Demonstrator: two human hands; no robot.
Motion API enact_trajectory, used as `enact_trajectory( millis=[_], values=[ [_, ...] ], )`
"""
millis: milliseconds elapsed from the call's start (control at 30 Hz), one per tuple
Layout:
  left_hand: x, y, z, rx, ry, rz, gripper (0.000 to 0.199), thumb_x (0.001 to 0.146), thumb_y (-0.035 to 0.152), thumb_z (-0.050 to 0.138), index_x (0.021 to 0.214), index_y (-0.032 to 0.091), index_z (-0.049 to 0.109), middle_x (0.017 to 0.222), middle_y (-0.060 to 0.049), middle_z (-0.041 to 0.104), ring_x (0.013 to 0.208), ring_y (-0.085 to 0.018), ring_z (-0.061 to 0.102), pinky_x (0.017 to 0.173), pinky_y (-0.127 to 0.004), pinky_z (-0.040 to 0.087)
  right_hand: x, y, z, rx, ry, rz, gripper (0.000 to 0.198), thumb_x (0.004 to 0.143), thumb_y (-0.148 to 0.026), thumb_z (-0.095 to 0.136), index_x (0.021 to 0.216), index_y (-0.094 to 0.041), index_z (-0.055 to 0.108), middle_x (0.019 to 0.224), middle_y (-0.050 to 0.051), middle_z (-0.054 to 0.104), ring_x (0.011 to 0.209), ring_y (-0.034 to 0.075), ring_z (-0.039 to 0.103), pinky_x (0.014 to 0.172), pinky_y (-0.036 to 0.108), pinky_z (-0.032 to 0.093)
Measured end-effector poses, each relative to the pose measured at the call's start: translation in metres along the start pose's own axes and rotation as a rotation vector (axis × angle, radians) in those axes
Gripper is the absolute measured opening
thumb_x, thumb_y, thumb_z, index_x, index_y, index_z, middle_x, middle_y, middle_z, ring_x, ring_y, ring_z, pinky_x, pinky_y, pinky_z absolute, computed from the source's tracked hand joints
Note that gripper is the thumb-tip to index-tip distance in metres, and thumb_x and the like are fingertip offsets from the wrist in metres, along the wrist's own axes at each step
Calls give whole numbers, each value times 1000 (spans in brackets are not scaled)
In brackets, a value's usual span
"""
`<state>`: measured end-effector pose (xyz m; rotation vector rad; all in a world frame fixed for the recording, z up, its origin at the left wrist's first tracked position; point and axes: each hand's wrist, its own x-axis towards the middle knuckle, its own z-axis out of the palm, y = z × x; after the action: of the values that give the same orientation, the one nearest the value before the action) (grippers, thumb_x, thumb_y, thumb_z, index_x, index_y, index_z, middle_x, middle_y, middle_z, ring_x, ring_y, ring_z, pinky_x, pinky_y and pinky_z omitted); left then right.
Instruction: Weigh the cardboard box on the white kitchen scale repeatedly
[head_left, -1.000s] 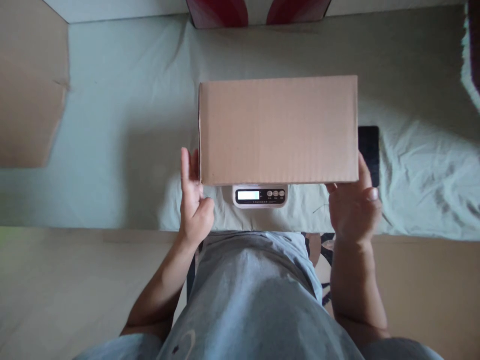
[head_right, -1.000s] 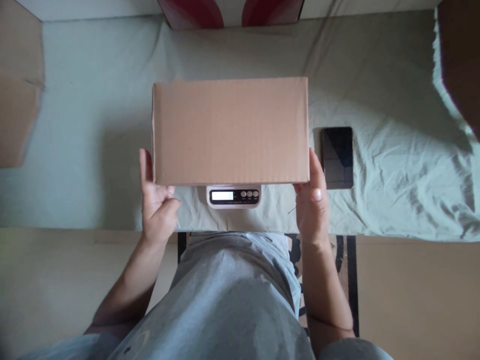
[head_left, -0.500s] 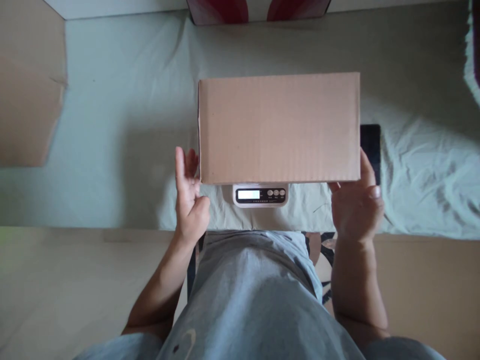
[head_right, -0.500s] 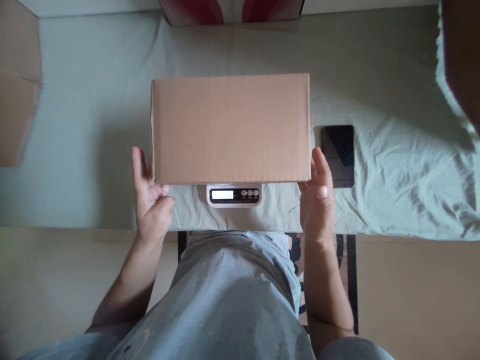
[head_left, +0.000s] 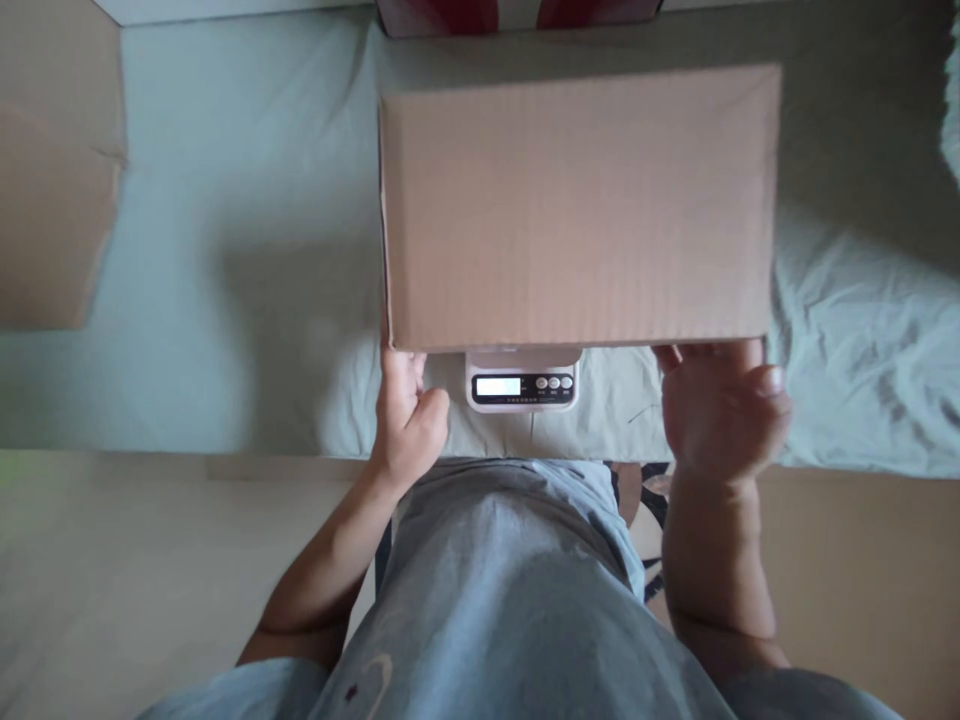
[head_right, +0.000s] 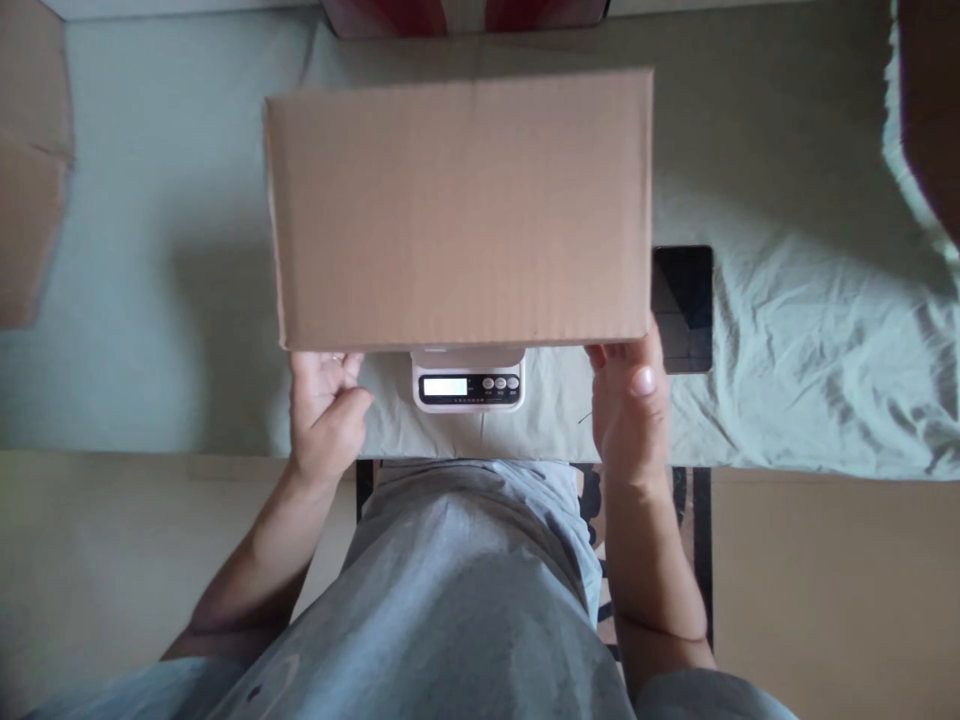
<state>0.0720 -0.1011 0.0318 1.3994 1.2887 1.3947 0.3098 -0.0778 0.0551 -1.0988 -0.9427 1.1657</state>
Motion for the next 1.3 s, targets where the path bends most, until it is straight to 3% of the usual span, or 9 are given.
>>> enact_trajectory(
  millis=[267,367,500,600,733,833,933,1067,1300],
  values=[
    [80,-6,-6,-12,10,139,72,77,17,63,138,46,38,143,7,47,142,-22,38,123,-41,31,65,-21,22,70,-39,-82,24,68,-59,65,80,-38,68,107,-9,69,122,23,58,114,42,45],
    [108,-27,-4,-40,-24,144,70,78,18,64,139,40,38,149,5,41,146,-24,33,124,-41,29,92,-8,29,93,39,-19,33,60,-63,64,74,-33,60,104,-6,69,127,24,55,116,46,42],
    [128,-69,0,-23,23,133,67,79,17,60,138,40,39,147,2,45,145,-22,37,121,-40,35,112,15,29,11,-3,39,35,64,-63,60,86,-36,59,124,-8,65,140,25,45,122,47,34],
    [131,-101,2,1,42,93,66,78,17,59,139,35,39,144,-3,48,141,-23,43,117,-41,40,116,31,23,-111,-87,51,42,67,-69,56,99,-43,61,134,-11,60,140,26,45,120,48,38],
    [125,-121,2,18,50,56,65,79,20,60,139,30,38,143,-6,49,139,-24,45,118,-42,37,119,49,18,-121,-63,67,57,63,-77,56,109,-43,62,134,-9,62,139,28,47,117,48,41],
    [122,-122,1,59,39,51,71,79,22,62,144,29,34,147,-6,47,144,-24,39,124,-41,27,122,57,15,-88,-36,91,61,59,-80,57,107,-42,63,132,-8,64,140,29,47,118,49,41],
    [123,-119,-4,88,36,72,85,78,25,66,150,35,22,159,0,32,152,-20,23,127,-37,16,124,58,7,-101,-42,124,66,60,-82,54,115,-46,58,140,-12,58,146,27,39,124,52,31],
    [124,-117,-16,52,36,42,89,78,28,66,150,45,15,161,7,27,153,-18,21,127,-40,18,128,59,-12,-117,2,187,73,59,-82,53,123,-48,51,147,-11,52,151,27,31,128,56,19],
    [117,-108,-36,57,119,-82,86,80,35,64,150,42,15,161,4,28,153,-22,18,126,-52,14,125,66,-24,-74,82,169,59,67,-78,50,114,-43,56,136,-5,60,143,27,44,121,57,31]
  ],
)
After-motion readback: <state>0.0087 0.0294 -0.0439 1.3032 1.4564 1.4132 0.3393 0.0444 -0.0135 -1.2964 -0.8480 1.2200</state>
